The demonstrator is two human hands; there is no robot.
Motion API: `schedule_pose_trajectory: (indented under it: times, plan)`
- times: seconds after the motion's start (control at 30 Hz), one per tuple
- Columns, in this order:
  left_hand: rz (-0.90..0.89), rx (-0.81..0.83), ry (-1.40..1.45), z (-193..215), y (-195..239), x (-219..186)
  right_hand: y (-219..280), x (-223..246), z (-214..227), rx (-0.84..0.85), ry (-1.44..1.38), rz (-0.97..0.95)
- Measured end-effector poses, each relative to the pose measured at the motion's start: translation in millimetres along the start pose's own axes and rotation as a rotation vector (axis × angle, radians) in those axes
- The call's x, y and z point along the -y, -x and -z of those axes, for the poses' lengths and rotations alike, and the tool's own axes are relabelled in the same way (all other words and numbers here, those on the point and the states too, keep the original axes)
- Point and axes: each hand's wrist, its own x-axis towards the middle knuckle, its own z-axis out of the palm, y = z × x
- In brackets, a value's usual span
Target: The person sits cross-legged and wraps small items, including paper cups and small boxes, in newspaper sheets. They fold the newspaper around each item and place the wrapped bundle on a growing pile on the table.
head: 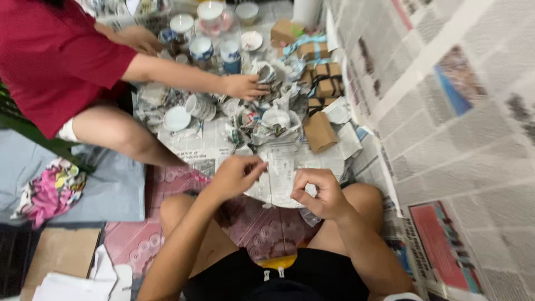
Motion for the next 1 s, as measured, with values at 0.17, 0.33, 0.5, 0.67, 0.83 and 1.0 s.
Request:
schedule_pose_trajectory:
  times: [0.17,0.33,0.5,0.67,0.83,1.0]
  plan:
    - [0.057,-0.078,-0.064,13.4,-36.4,57.5,-35.6,-35.1,-8.4,0.127,-0.034,-0.001]
    - [0.164,-0.138,-0.259,25.0,-56.2,109.9,-65.8,-59.4,-27.5,0.197,-0.015,0.126]
    - [0.16,-0.208,-0.469,-4.6,-69.3,157.8,-77.3,-77.6,-55.4,0.201,-0.083,0.143]
    - [0.204,-0.147,-0.43,-33.6,-70.9,173.7,-66.6,-93.1,-61.4,0.254,-0.114,0.099]
    - [0.257,-0.123,-0.357,-53.1,-49.3,163.6,-51.5,-105.5,-51.3,0.29,-0.07,-0.015]
    - [0.288,-0.136,-0.392,-25.9,-46.7,161.1,-47.8,-111.7,-46.0,0.272,-0.054,-0.027]
